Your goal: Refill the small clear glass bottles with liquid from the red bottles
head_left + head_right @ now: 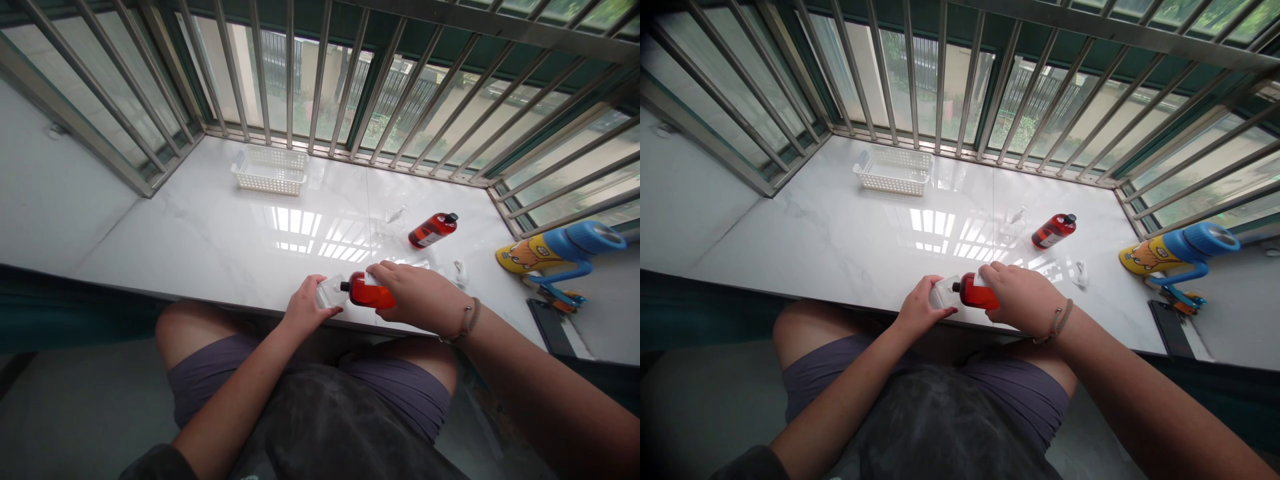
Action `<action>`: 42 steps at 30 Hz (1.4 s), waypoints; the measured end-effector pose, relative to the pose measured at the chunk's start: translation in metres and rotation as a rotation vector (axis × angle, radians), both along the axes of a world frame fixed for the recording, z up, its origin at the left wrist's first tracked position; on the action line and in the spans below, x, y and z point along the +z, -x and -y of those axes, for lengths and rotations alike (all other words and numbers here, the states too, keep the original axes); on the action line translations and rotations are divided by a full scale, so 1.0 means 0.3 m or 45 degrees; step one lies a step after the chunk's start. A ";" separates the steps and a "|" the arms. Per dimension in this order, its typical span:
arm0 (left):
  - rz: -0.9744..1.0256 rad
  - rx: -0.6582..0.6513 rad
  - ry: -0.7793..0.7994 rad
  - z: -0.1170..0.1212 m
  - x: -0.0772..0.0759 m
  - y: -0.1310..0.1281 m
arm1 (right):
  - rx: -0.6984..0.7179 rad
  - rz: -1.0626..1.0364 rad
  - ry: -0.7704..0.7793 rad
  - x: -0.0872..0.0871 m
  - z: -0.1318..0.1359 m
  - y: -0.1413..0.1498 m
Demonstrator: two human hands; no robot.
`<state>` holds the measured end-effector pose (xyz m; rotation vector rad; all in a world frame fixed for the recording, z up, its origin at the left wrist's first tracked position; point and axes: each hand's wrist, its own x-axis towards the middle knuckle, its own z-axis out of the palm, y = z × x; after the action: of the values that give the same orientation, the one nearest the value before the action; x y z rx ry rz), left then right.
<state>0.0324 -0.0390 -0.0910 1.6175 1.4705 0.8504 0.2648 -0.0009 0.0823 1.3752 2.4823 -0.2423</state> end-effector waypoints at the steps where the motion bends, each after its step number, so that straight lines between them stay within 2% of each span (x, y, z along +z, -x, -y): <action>1: 0.000 0.000 -0.003 0.000 -0.001 0.000 | 0.000 0.002 0.000 0.001 0.000 0.001; 42: 0.000 0.003 0.009 0.000 0.003 -0.001 | -0.009 0.071 0.034 0.020 -0.005 0.016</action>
<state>0.0326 -0.0391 -0.0902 1.6109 1.4740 0.8453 0.2600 0.0005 0.0884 1.3619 2.4205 -0.2349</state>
